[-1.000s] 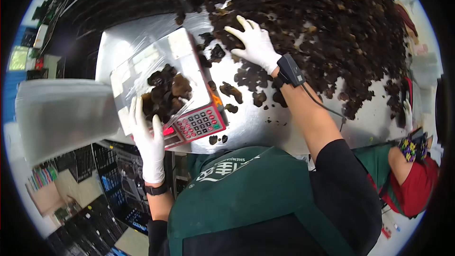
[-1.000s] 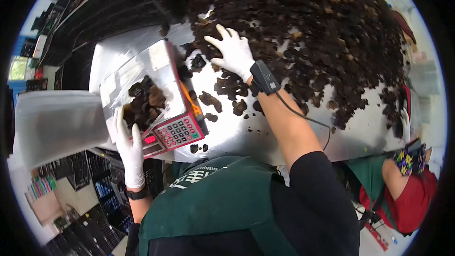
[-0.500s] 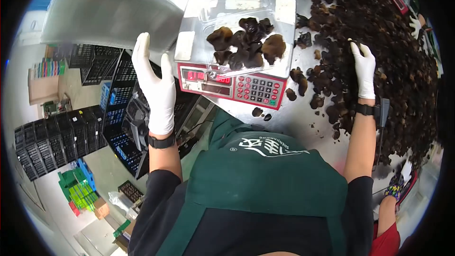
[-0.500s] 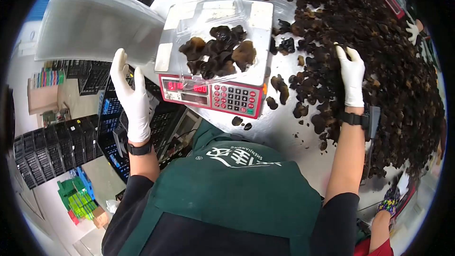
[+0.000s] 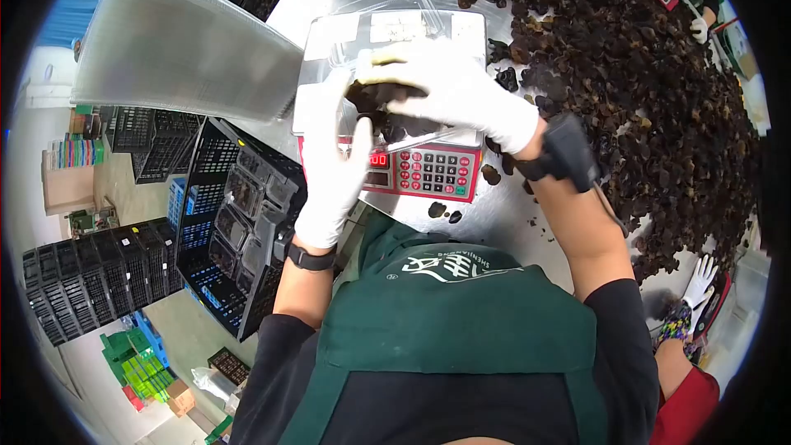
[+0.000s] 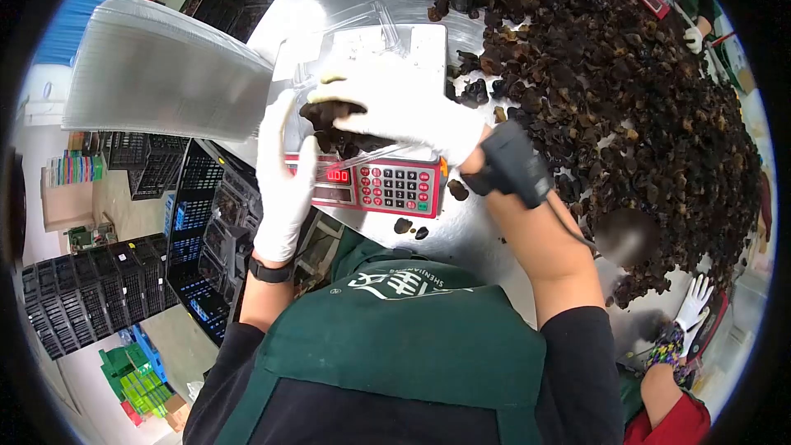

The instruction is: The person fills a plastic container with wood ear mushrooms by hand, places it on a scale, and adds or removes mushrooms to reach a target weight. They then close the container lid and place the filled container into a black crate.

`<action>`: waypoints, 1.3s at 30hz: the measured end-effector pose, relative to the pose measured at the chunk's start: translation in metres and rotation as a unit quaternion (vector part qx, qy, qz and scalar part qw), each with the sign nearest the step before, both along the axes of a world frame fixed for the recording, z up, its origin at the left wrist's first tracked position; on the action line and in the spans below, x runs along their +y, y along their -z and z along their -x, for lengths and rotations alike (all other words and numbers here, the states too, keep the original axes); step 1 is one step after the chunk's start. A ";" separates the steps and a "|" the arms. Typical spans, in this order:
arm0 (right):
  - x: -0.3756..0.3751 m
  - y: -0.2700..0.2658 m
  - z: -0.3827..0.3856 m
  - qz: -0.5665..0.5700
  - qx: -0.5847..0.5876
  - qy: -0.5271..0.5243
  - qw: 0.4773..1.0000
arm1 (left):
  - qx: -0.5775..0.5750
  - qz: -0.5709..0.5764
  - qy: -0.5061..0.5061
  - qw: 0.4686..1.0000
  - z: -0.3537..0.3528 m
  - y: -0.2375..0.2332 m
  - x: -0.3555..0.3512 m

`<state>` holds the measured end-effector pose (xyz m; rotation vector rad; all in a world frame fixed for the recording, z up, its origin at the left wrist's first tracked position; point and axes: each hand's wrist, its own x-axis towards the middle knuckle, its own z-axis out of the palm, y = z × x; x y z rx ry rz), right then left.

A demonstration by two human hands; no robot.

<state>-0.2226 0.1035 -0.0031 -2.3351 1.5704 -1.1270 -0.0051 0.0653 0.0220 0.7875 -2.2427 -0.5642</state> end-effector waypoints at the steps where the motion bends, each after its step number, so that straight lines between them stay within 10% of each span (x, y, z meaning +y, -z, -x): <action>1: 0.000 0.004 -0.004 0.015 0.083 0.020 0.996 | -0.007 -0.061 0.014 0.998 0.001 0.003 0.003; 7: 0.022 -0.027 0.007 0.003 0.070 0.085 0.994 | -0.095 0.008 0.044 0.994 -0.007 0.011 0.001; 11: 0.068 -0.029 0.051 -0.073 -0.238 0.211 0.945 | -0.060 0.009 0.015 0.998 -0.019 0.007 -0.014; 21: 0.224 0.074 0.089 -0.163 -0.363 0.426 0.812 | -0.026 -0.016 -0.034 0.999 -0.025 -0.020 -0.107; 39: 0.161 0.084 0.007 -0.143 -0.012 0.370 0.918 | -0.176 -0.015 -0.063 0.982 0.049 0.035 -0.172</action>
